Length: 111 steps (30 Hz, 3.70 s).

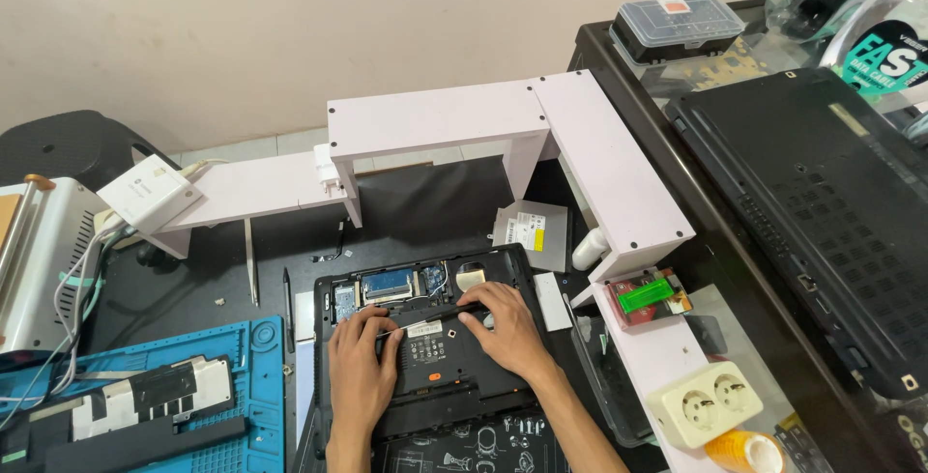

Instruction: The person assembles a laptop by connecting internal cables and securing the bottom case with a screwdriver. They then flip the laptop over, open the lid, and press keys on the keyboard to test functionality.

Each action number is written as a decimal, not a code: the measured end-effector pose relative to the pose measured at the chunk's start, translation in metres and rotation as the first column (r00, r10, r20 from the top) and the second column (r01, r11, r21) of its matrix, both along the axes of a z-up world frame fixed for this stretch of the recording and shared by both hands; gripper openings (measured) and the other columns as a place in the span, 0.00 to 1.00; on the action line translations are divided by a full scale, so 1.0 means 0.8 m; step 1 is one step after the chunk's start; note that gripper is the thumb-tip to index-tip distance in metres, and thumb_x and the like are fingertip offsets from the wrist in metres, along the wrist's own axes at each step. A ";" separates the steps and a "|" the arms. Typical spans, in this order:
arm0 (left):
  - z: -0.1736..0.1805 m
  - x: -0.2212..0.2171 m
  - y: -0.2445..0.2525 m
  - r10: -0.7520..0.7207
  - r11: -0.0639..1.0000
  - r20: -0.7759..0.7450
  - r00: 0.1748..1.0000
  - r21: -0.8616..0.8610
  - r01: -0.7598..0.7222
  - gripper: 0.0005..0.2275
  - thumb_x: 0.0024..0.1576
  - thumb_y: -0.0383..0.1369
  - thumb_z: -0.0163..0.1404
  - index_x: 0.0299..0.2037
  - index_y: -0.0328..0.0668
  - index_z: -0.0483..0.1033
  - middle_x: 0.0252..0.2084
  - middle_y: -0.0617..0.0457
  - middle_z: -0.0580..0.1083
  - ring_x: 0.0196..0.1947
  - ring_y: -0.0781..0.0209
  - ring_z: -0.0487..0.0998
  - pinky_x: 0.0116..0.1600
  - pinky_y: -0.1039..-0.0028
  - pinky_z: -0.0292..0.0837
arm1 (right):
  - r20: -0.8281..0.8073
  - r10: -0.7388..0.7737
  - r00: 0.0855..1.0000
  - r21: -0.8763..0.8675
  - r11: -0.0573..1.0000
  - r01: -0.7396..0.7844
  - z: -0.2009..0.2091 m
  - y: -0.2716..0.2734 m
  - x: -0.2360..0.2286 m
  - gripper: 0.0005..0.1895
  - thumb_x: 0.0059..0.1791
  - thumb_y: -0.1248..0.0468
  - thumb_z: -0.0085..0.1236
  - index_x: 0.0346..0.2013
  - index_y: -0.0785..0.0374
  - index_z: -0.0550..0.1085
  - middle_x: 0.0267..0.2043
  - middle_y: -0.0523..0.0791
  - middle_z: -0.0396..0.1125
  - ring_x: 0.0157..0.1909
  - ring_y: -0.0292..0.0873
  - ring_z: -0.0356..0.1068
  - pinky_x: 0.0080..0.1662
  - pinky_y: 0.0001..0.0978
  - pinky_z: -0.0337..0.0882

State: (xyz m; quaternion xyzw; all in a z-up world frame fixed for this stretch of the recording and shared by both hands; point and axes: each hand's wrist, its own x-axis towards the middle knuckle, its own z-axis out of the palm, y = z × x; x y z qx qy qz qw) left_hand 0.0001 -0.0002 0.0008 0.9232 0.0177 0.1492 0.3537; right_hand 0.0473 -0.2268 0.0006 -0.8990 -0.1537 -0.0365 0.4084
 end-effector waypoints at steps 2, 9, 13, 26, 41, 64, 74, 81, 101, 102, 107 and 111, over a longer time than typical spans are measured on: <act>0.000 0.000 0.000 0.000 1.000 -0.002 1.000 0.003 0.000 0.05 0.55 0.33 0.55 0.36 0.42 0.79 0.52 0.52 0.76 0.58 0.47 0.72 0.68 0.56 0.56 | 0.001 0.004 1.000 -0.002 1.000 -0.004 0.001 0.000 0.000 0.09 0.47 0.62 0.63 0.40 0.59 0.77 0.48 0.42 0.73 0.59 0.50 0.67 0.62 0.44 0.63; -0.001 -0.001 0.000 0.007 1.000 0.007 1.000 0.009 -0.007 0.05 0.55 0.33 0.55 0.37 0.41 0.79 0.52 0.51 0.75 0.59 0.46 0.71 0.66 0.58 0.57 | 0.008 -0.001 1.000 0.003 1.000 0.001 0.001 0.002 0.000 0.09 0.46 0.62 0.63 0.40 0.59 0.77 0.48 0.42 0.73 0.60 0.51 0.66 0.62 0.45 0.62; 0.005 -0.002 0.000 0.004 1.000 -0.019 1.000 -0.001 -0.004 0.05 0.55 0.33 0.55 0.37 0.42 0.79 0.52 0.52 0.76 0.59 0.48 0.71 0.68 0.58 0.56 | 0.000 0.010 1.000 0.000 1.000 -0.010 -0.001 0.000 0.000 0.09 0.47 0.62 0.63 0.40 0.59 0.77 0.48 0.42 0.73 0.59 0.49 0.68 0.63 0.44 0.63; -0.001 0.001 0.000 -0.001 1.000 0.014 1.000 0.009 0.001 0.05 0.55 0.33 0.55 0.37 0.42 0.78 0.52 0.52 0.76 0.59 0.47 0.71 0.67 0.57 0.57 | 0.017 0.004 1.000 -0.001 1.000 -0.004 0.002 0.001 0.001 0.09 0.47 0.62 0.63 0.40 0.60 0.77 0.48 0.42 0.73 0.59 0.50 0.67 0.62 0.44 0.63; -0.001 -0.001 0.001 -0.010 1.000 0.033 0.999 0.013 0.009 0.05 0.57 0.33 0.53 0.38 0.42 0.78 0.52 0.51 0.75 0.58 0.47 0.72 0.67 0.57 0.58 | 0.042 0.022 0.999 0.008 1.000 -0.022 -0.002 0.000 0.002 0.08 0.49 0.60 0.61 0.39 0.61 0.77 0.47 0.43 0.73 0.57 0.50 0.69 0.62 0.44 0.63; 0.013 -0.014 -0.006 -0.090 0.995 0.123 0.988 0.060 0.083 0.05 0.56 0.32 0.54 0.36 0.40 0.79 0.47 0.50 0.75 0.53 0.46 0.73 0.67 0.53 0.58 | -0.052 0.006 0.999 0.360 0.933 0.013 -0.014 -0.014 0.001 0.10 0.50 0.62 0.63 0.36 0.67 0.74 0.46 0.46 0.75 0.53 0.44 0.75 0.58 0.36 0.71; -0.013 -0.048 0.027 0.160 0.985 0.169 0.973 0.039 -0.168 0.05 0.60 0.31 0.53 0.40 0.40 0.78 0.32 0.49 0.76 0.36 0.50 0.76 0.55 0.60 0.65 | -0.197 -0.039 0.980 0.056 0.997 0.051 0.028 -0.021 -0.020 0.22 0.43 0.58 0.70 0.50 0.60 0.77 0.61 0.45 0.68 0.66 0.51 0.60 0.63 0.45 0.62; -0.032 -0.068 0.075 0.621 0.777 -0.162 0.767 0.001 -0.629 0.10 0.68 0.40 0.47 0.51 0.46 0.77 0.39 0.43 0.80 0.39 0.40 0.81 0.43 0.56 0.73 | -0.129 -0.100 0.987 -0.057 0.994 0.093 0.009 -0.041 -0.039 0.28 0.43 0.58 0.68 0.57 0.57 0.74 0.72 0.45 0.57 0.76 0.53 0.50 0.70 0.48 0.56; -0.081 -0.076 0.122 0.531 0.840 -0.381 0.757 0.355 -0.410 0.12 0.63 0.45 0.50 0.41 0.47 0.78 0.40 0.53 0.79 0.39 0.50 0.82 0.42 0.58 0.76 | -0.470 -0.309 0.827 0.325 0.811 0.487 -0.046 -0.093 -0.056 0.31 0.46 0.68 0.60 0.65 0.63 0.68 0.63 0.52 0.68 0.61 0.44 0.69 0.60 0.38 0.71; -0.070 -0.074 0.117 0.535 0.836 -0.387 0.751 0.369 -0.406 0.12 0.63 0.45 0.50 0.42 0.48 0.78 0.39 0.54 0.79 0.40 0.50 0.82 0.41 0.58 0.76 | -0.529 -0.285 0.799 0.374 0.767 0.521 -0.055 -0.102 -0.054 0.29 0.47 0.68 0.59 0.64 0.65 0.69 0.60 0.52 0.70 0.53 0.42 0.73 0.57 0.36 0.73; -0.073 -0.070 0.120 0.535 0.835 -0.396 0.746 0.381 -0.397 0.11 0.62 0.44 0.50 0.41 0.48 0.78 0.39 0.54 0.79 0.39 0.49 0.81 0.40 0.57 0.75 | -0.579 -0.321 0.750 0.298 0.772 0.561 -0.050 -0.105 -0.052 0.24 0.49 0.65 0.60 0.60 0.65 0.75 0.48 0.50 0.73 0.45 0.38 0.73 0.51 0.26 0.70; -0.070 -0.073 0.119 0.543 0.830 -0.416 0.729 0.395 -0.393 0.12 0.63 0.45 0.50 0.41 0.47 0.78 0.40 0.53 0.80 0.41 0.49 0.82 0.42 0.57 0.76 | -0.640 -0.277 0.716 0.323 0.749 0.578 -0.055 -0.110 -0.051 0.22 0.48 0.62 0.60 0.56 0.66 0.77 0.44 0.44 0.73 0.41 0.35 0.71 0.41 0.27 0.66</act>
